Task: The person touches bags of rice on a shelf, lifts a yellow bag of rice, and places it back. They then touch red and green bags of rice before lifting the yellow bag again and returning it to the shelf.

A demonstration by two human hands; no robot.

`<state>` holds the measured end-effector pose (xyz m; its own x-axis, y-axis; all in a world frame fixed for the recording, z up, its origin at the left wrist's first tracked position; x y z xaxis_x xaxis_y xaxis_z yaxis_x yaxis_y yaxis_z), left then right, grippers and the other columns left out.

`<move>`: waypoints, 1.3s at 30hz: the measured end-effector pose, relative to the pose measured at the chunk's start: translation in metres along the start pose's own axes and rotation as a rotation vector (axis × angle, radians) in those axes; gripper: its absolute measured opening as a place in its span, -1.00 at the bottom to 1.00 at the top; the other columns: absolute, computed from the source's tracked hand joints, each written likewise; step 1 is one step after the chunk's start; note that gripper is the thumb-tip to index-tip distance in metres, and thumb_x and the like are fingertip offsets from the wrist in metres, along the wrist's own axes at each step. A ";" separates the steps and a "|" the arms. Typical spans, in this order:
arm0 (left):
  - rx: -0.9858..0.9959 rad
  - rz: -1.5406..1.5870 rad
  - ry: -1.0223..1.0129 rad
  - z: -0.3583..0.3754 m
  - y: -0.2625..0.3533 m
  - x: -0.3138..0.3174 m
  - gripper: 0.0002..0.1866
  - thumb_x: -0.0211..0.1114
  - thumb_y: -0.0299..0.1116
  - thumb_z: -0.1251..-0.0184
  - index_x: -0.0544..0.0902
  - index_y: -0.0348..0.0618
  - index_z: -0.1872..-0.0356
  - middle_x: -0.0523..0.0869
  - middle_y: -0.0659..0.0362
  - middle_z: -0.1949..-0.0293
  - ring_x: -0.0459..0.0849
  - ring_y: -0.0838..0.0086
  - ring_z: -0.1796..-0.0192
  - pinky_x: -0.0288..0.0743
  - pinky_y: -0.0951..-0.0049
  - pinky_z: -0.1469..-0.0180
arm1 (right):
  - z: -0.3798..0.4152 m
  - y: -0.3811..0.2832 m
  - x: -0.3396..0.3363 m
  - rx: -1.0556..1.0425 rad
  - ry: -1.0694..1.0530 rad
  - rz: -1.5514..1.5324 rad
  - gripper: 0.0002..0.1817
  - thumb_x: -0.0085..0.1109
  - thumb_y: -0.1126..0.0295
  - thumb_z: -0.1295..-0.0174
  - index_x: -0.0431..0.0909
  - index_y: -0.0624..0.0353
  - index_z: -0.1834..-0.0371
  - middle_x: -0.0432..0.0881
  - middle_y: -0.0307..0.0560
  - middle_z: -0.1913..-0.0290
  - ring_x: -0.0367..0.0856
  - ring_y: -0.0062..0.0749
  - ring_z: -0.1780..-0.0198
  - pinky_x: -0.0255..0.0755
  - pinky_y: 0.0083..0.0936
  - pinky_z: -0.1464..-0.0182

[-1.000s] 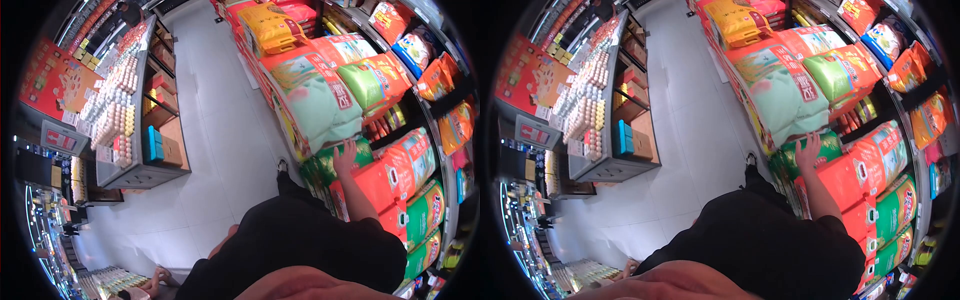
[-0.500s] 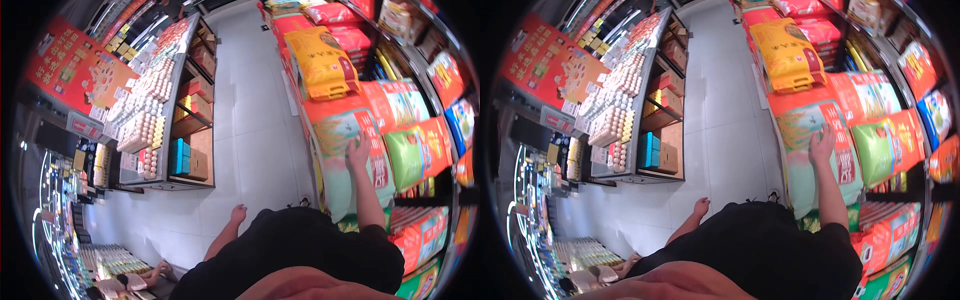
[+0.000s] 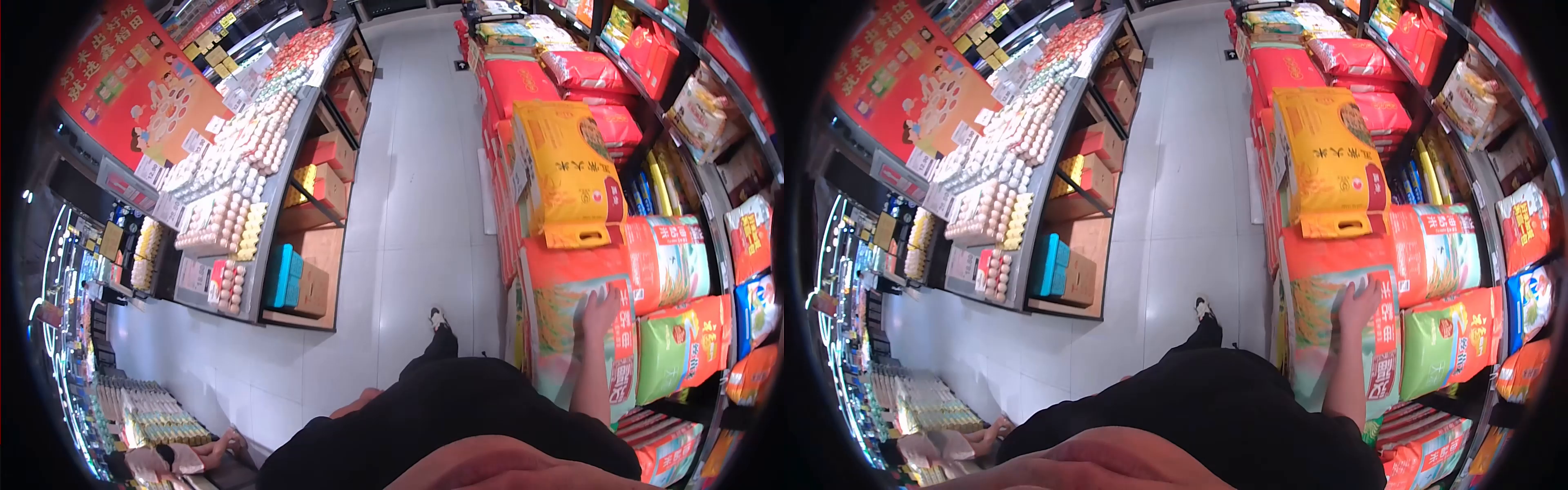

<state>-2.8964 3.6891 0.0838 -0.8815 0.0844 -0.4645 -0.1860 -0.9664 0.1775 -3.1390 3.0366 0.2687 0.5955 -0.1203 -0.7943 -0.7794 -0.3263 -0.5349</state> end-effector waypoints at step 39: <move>0.059 0.139 0.073 -0.237 0.113 -0.377 -0.59 0.17 -0.10 -0.33 0.73 -0.23 0.08 0.71 -0.16 -0.04 0.65 0.01 -0.19 0.48 0.18 -0.29 | -0.372 -0.285 0.196 -0.066 0.023 0.472 -0.32 0.06 -0.02 -0.37 0.34 0.15 -0.45 0.28 0.29 -0.48 0.19 0.17 -0.50 0.06 -0.04 -0.51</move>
<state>-2.4821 3.4910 0.0738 -0.8669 -0.0693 -0.4936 -0.0912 -0.9515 0.2938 -2.7279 2.7570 0.3722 0.1838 -0.2908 -0.9390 -0.9522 -0.2899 -0.0966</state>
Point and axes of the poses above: each hand's wrist, its own z-axis away from the middle knuckle, its own x-axis out of the palm, y = z × x, the point moved 2 cm from there along -z, towards the middle knuckle
